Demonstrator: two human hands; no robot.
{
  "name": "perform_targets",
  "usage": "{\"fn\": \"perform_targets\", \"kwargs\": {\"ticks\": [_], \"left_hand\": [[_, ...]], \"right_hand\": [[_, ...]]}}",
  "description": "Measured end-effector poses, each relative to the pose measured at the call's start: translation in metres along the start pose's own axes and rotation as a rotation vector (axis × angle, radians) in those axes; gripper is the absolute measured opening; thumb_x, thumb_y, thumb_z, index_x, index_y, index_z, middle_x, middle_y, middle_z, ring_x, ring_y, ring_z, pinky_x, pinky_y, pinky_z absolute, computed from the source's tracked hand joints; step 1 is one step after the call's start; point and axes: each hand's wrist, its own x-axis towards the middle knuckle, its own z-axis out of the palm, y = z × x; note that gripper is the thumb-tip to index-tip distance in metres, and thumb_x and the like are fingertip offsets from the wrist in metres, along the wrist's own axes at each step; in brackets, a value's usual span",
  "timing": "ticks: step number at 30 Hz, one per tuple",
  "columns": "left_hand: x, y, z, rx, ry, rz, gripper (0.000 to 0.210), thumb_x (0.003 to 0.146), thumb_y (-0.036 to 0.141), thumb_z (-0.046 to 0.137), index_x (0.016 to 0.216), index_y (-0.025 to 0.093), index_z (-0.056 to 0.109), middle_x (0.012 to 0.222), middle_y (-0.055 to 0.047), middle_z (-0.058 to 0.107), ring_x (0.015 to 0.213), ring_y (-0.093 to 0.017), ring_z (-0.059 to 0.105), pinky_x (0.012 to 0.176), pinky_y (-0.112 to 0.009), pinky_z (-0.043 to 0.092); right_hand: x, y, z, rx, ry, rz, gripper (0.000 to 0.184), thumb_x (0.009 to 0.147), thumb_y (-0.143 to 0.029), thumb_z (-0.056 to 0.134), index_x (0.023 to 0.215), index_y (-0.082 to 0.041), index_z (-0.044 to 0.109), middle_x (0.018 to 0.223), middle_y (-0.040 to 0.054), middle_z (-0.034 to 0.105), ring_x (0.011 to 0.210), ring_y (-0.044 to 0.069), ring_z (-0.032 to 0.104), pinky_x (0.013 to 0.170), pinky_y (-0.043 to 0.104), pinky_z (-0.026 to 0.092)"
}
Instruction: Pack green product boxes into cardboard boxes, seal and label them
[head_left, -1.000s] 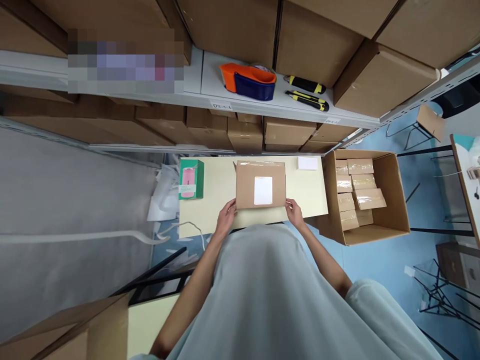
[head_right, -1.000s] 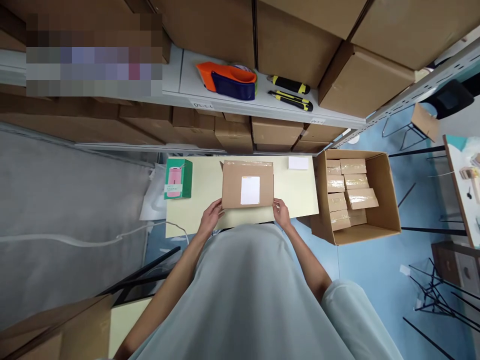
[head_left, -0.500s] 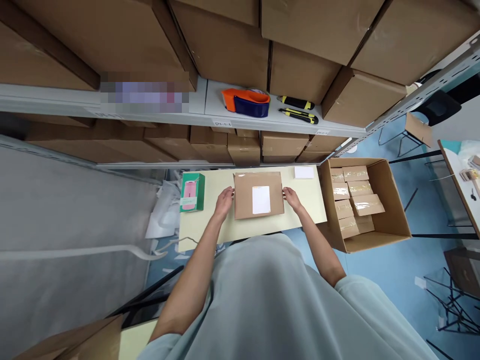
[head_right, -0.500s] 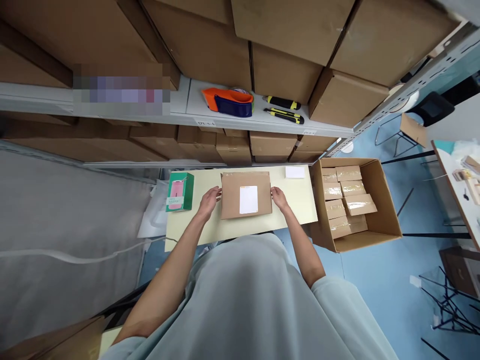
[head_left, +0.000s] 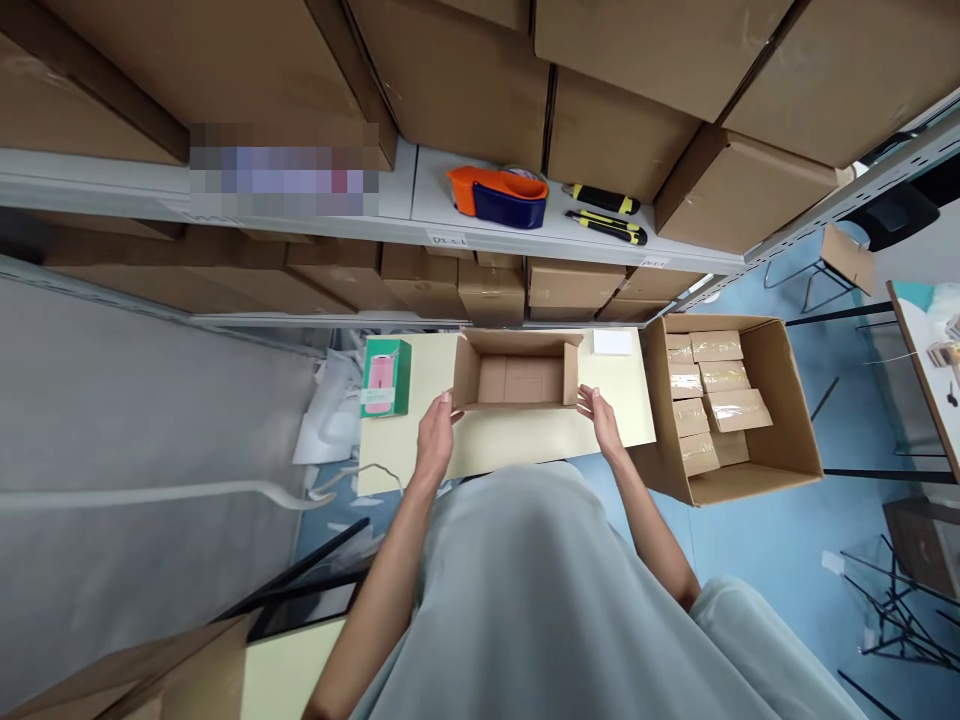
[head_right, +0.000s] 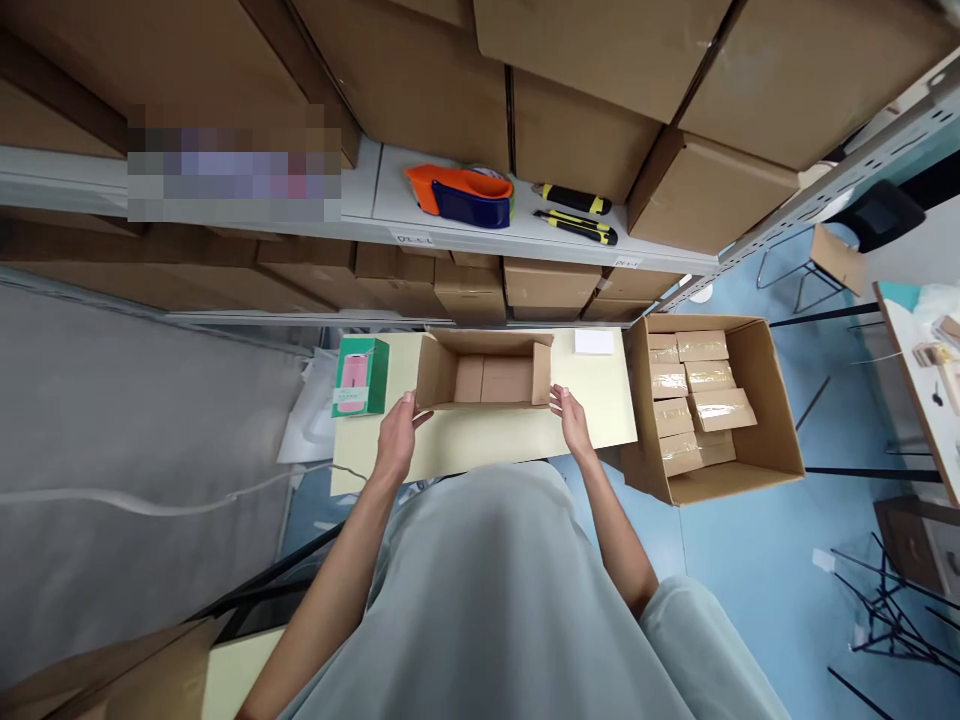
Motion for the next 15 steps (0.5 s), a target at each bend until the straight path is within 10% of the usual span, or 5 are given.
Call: {"fn": "perform_targets", "kwargs": {"ticks": [6, 15], "left_hand": [[-0.01, -0.023, -0.007, 0.064, -0.037, -0.14, 0.067, 0.088, 0.077, 0.071, 0.122, 0.019, 0.075, 0.127, -0.015, 0.079, 0.128, -0.034, 0.073, 0.113, -0.052, 0.061], [0.02, -0.007, -0.014, 0.152, -0.019, 0.01, 0.058, 0.083, 0.055, 0.078, 0.13, 0.02, 0.075, 0.122, -0.015, 0.081, 0.109, -0.028, 0.078, 0.107, -0.048, 0.062]], "right_hand": [[0.006, 0.016, 0.004, -0.182, -0.01, 0.075, 0.082, 0.09, -0.087, 0.067, 0.134, -0.019, 0.075, 0.133, 0.0181, 0.079, 0.122, 0.033, 0.077, 0.105, 0.051, 0.064], [0.036, 0.003, 0.028, -0.515, 0.048, -0.063, 0.08, 0.08, -0.055, 0.088, 0.149, -0.02, 0.065, 0.148, 0.0209, 0.069, 0.124, 0.038, 0.075, 0.108, 0.055, 0.062]]}}
